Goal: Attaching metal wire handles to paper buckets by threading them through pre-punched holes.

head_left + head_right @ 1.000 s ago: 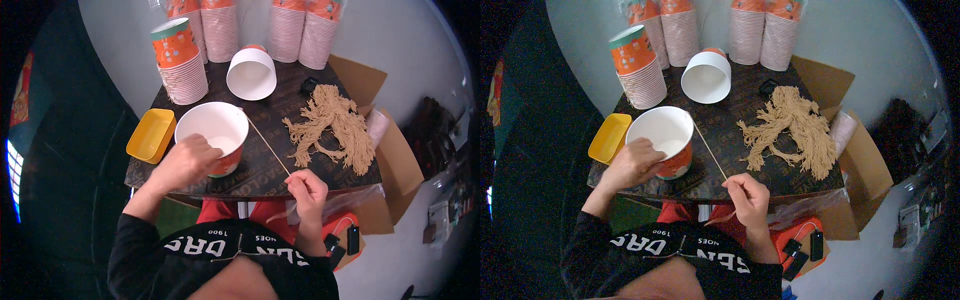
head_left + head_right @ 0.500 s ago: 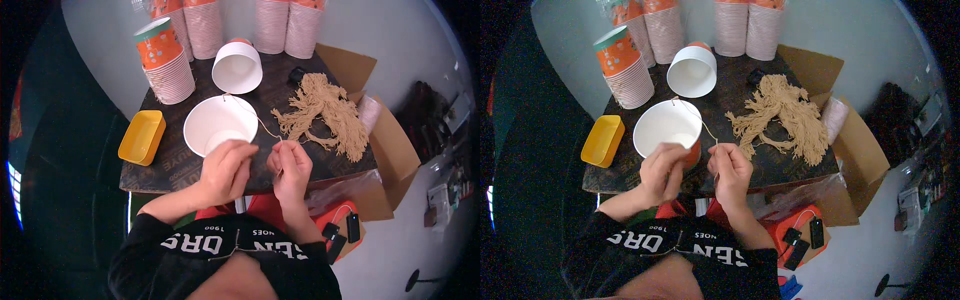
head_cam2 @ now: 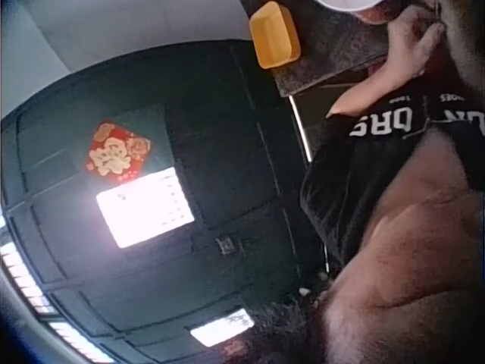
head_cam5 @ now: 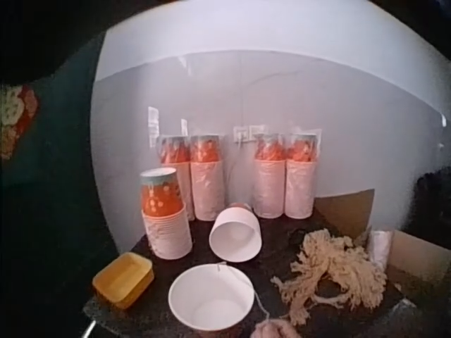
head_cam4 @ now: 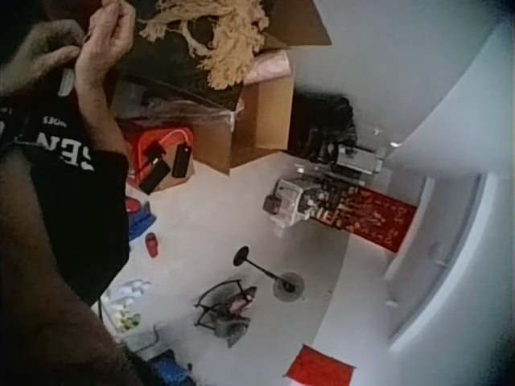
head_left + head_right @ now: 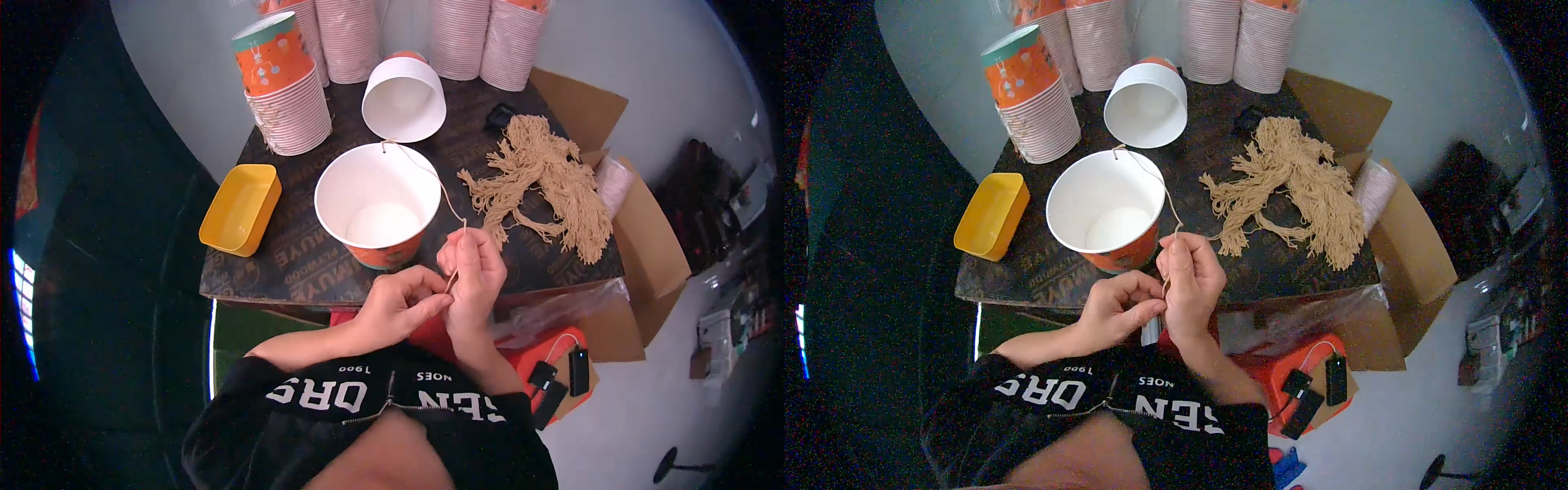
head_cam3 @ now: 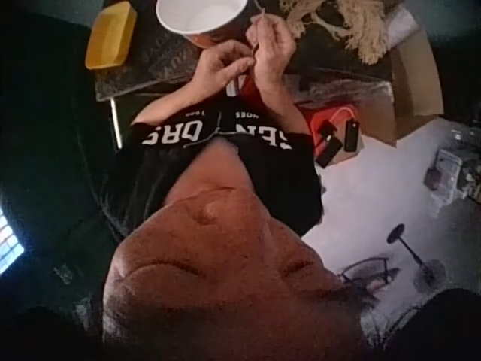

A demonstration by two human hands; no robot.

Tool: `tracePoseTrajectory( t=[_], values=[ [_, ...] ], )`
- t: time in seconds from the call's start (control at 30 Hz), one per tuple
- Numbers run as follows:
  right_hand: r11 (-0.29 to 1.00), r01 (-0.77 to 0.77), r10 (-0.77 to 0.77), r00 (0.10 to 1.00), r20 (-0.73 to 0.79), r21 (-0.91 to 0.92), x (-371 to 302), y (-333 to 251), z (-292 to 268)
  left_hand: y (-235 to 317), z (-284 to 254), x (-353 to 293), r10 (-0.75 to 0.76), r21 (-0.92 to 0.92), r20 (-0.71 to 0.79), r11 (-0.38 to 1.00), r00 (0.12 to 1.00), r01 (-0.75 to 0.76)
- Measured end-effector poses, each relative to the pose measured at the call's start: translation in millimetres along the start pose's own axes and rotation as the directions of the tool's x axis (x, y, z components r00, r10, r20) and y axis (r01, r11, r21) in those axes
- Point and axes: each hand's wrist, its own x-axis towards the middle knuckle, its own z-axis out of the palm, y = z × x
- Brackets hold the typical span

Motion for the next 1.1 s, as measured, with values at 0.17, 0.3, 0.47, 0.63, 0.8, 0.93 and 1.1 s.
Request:
tracePoseTrajectory(
  t=[0.17, 0.3, 0.47, 0.63, 0.8, 0.93, 1.1],
  values=[
    [0.999, 0.013, -0.014, 1.000, -0.012, -0.045, -7.1, 4.9, -7.5, 0.8, -3.7, -2.9, -0.214, -0.378, 0.162, 0.888, 0.963, 0.261],
    [0.972, 0.079, -0.077, 0.997, 0.018, -0.223, -8.2, 3.3, -16.6, -2.3, -15.3, -9.3, -0.196, -0.334, 0.113, 0.916, 0.974, 0.223],
    [0.632, 0.405, -0.297, 0.914, 0.276, -0.661, -16.2, -12.9, -14.9, 19.0, -30.0, -12.5, -0.044, 0.186, -0.008, 0.982, 0.999, 0.045],
    [0.649, 0.512, -0.125, 0.801, 0.586, -0.562, -18.3, -21.6, -1.0, 38.8, -42.3, -18.8, -0.075, 0.309, 0.052, 0.949, 0.996, 0.056],
    [0.574, 0.559, -0.047, 0.753, 0.657, -0.599, -16.3, -23.9, -4.3, 41.5, -55.4, -23.6, -0.051, 0.350, 0.008, 0.936, 0.999, 0.045],
    [0.551, 0.604, -0.083, 0.727, 0.682, -0.576, -13.2, -24.0, -4.4, 40.8, -66.0, -26.4, 0.042, 0.362, -0.085, 0.932, 0.996, -0.008],
    [0.531, 0.571, -0.375, 0.821, 0.430, -0.626, -7.4, -31.8, -11.5, 35.2, -91.7, -16.5, 0.392, 0.694, -0.316, 0.716, 0.864, -0.071]
  ],
)
